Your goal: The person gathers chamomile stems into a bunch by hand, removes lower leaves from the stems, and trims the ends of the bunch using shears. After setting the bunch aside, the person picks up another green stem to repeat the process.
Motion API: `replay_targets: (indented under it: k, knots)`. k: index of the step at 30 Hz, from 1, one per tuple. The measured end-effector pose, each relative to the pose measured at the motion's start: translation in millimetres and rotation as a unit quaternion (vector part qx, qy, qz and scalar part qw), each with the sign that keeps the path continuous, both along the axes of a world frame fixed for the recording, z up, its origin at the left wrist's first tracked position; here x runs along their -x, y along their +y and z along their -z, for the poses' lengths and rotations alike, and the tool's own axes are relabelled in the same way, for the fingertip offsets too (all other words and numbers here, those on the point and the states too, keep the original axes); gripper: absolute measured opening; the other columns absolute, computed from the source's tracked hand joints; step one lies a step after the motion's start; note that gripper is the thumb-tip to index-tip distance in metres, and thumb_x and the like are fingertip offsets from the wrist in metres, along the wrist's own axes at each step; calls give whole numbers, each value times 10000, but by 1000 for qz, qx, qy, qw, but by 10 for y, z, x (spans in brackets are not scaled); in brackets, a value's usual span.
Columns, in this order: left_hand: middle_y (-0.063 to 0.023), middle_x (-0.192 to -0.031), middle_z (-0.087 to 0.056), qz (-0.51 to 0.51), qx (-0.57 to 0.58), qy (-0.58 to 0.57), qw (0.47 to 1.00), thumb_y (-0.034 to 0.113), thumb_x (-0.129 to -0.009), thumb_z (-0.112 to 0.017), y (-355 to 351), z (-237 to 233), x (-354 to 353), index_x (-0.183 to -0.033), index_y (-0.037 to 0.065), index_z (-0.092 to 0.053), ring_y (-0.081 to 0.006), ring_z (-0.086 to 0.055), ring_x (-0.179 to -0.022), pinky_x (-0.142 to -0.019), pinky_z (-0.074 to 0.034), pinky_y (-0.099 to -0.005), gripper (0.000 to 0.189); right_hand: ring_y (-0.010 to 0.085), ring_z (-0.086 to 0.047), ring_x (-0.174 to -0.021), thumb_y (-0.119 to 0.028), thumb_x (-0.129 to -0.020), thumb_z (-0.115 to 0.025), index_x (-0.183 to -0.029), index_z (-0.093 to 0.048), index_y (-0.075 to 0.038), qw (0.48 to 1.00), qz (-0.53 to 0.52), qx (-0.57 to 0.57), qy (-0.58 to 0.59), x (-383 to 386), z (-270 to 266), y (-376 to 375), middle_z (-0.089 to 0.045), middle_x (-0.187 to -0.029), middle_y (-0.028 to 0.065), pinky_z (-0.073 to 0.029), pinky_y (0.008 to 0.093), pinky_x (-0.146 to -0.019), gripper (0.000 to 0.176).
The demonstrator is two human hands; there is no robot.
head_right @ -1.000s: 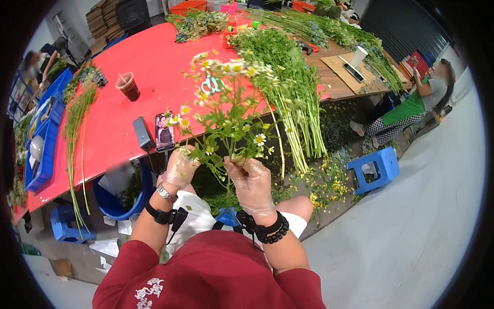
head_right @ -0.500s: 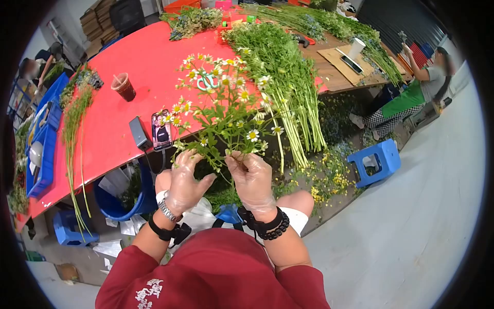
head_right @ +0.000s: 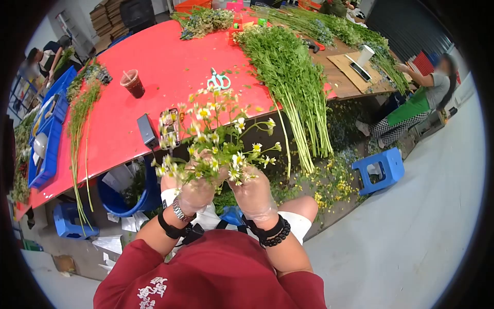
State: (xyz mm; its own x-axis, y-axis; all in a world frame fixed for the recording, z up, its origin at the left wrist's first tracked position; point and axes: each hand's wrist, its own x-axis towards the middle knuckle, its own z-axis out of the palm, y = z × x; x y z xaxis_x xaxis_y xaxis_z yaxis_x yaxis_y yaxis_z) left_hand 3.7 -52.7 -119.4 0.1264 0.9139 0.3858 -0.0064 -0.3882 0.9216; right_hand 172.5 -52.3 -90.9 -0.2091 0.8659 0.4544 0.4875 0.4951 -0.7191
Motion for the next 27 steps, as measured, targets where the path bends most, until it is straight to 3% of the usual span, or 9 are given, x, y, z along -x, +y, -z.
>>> replay_targets:
  k: [2,4,5,6,8,10,12,24,27]
  knots:
    - [-78,-1257,-623,152,125,-428,882,184,-1059,-549,16,188,6,-1380,32,-467,-227,-620,-1185,-1005,-533,-359,364,357,-690,-851,20,-827,-707,-1023,-729,-46,1000,-7,-23,18,19,-33,-23,-725,-959,152,-551,422,-738,208]
    - [-102,-1279,-627,49,141,-178,973,233,-1080,-471,-8,247,165,-1449,98,-490,-272,-620,-1211,-997,-526,-378,394,339,-697,-859,10,-854,-706,-1063,-729,-37,995,17,-79,-61,10,31,-60,-727,-953,150,-555,392,-747,216]
    - [-104,-1297,-630,-79,-32,169,982,195,-1045,-502,-17,49,194,-1447,132,-526,-270,-626,-1205,-982,-529,-382,408,310,-701,-862,-23,-914,-698,-1100,-731,-30,998,20,16,52,35,6,-41,-729,-955,139,-561,367,-748,190]
    - [-106,-1314,-634,-193,-200,488,827,158,-1010,-533,1,-65,220,-1445,165,-562,-267,-631,-1200,-966,-532,-387,436,310,-701,-862,-23,-914,-698,-1100,-731,-30,998,20,17,52,37,12,-42,-729,-955,139,-561,367,-748,190]
    - [-89,-1291,-678,-220,-203,505,810,116,-927,-577,91,-54,216,-1399,177,-640,-247,-657,-1165,-929,-527,-393,480,286,-697,-835,-68,-959,-693,-1130,-729,-30,996,21,7,92,33,35,-40,-727,-957,124,-565,361,-742,180]
    - [-100,-1072,-717,-184,-50,47,980,-32,-1009,-596,113,-160,123,-1163,-10,-639,-171,-709,-917,-833,-546,-316,162,259,-697,-829,-98,-988,-677,-1135,-728,-29,994,10,25,103,13,34,-56,-726,-964,124,-567,359,-735,170]
    - [-89,-1028,-705,-184,-92,166,964,4,-1029,-597,102,-323,163,-1125,-15,-621,-168,-698,-899,-836,-540,-310,102,245,-697,-825,-69,-967,-696,-1118,-733,-33,996,-5,-1,87,8,-14,-56,-728,-965,120,-567,347,-737,160]
    - [-112,-1013,-711,-101,34,-178,978,39,-1029,-619,76,-302,87,-1052,-11,-611,-164,-692,-891,-798,-561,-312,56,338,-694,-898,86,-809,-605,-1218,-691,-23,978,-205,-29,-7,12,-184,-99,-711,-1063,157,-565,405,-817,431]
    - [-99,-1223,-660,-69,6,-31,997,-23,-1017,-546,34,132,296,-1272,70,-606,-228,-654,-1097,-973,-514,-375,278,288,-710,-881,91,-852,-583,-1169,-702,-7,988,-128,18,85,-58,-217,-144,-722,-1040,158,-568,364,-788,352]
